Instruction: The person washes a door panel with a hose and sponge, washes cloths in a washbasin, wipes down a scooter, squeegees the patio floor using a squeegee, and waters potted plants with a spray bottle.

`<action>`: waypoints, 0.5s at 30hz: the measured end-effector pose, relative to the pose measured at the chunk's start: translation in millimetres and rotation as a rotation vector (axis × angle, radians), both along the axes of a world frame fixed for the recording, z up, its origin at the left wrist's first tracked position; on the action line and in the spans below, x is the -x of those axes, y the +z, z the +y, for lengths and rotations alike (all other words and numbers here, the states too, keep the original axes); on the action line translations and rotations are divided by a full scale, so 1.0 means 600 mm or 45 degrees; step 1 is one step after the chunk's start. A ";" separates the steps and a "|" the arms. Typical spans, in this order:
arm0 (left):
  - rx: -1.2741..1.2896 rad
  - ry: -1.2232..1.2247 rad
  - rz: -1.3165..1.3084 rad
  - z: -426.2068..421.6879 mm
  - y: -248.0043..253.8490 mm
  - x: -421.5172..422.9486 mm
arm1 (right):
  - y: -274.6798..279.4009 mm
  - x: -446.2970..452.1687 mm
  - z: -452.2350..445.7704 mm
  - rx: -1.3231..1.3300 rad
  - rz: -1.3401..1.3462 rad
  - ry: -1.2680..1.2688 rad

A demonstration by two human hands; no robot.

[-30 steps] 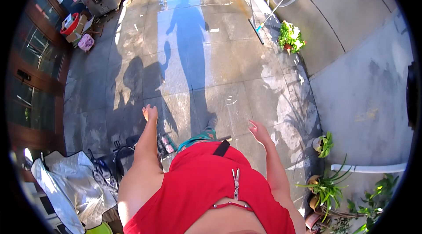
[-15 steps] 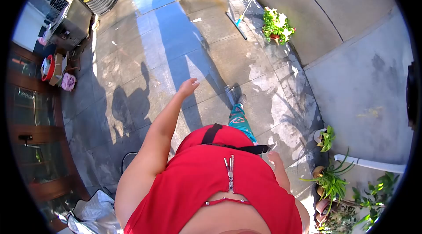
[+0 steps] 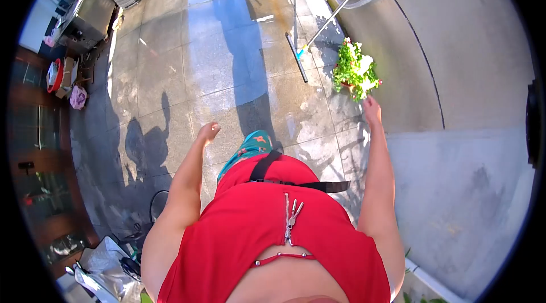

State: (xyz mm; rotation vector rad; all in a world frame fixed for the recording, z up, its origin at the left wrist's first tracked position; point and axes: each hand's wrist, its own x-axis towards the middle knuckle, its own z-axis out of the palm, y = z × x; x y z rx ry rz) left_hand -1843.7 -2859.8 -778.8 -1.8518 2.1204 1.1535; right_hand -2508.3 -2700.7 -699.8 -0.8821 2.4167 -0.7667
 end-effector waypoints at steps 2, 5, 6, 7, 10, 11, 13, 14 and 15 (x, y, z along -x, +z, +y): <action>-0.072 0.097 0.039 -0.019 -0.035 0.020 | 0.046 0.044 -0.165 0.172 0.168 0.083; -0.320 0.307 0.108 -0.064 -0.084 0.053 | 0.145 0.068 -0.376 0.215 0.086 0.165; -0.357 0.297 0.060 -0.085 -0.111 0.056 | 0.158 0.076 -0.430 0.253 -0.023 0.168; -0.384 0.283 0.021 -0.119 -0.145 0.065 | 0.163 0.083 -0.482 0.340 -0.099 0.160; -0.233 0.216 -0.137 -0.223 -0.167 0.136 | 0.144 0.156 -0.610 0.138 0.504 0.426; -0.218 0.250 -0.146 -0.258 -0.150 0.171 | 0.151 0.178 -0.644 0.079 0.647 0.467; -0.225 0.285 -0.122 -0.330 -0.119 0.244 | 0.167 0.208 -0.688 -0.046 0.911 0.551; -0.231 0.278 -0.084 -0.371 -0.110 0.278 | 0.170 0.233 -0.710 -0.126 0.970 0.563; -0.181 0.243 -0.093 -0.410 -0.104 0.316 | 0.173 0.268 -0.735 -0.198 1.031 0.569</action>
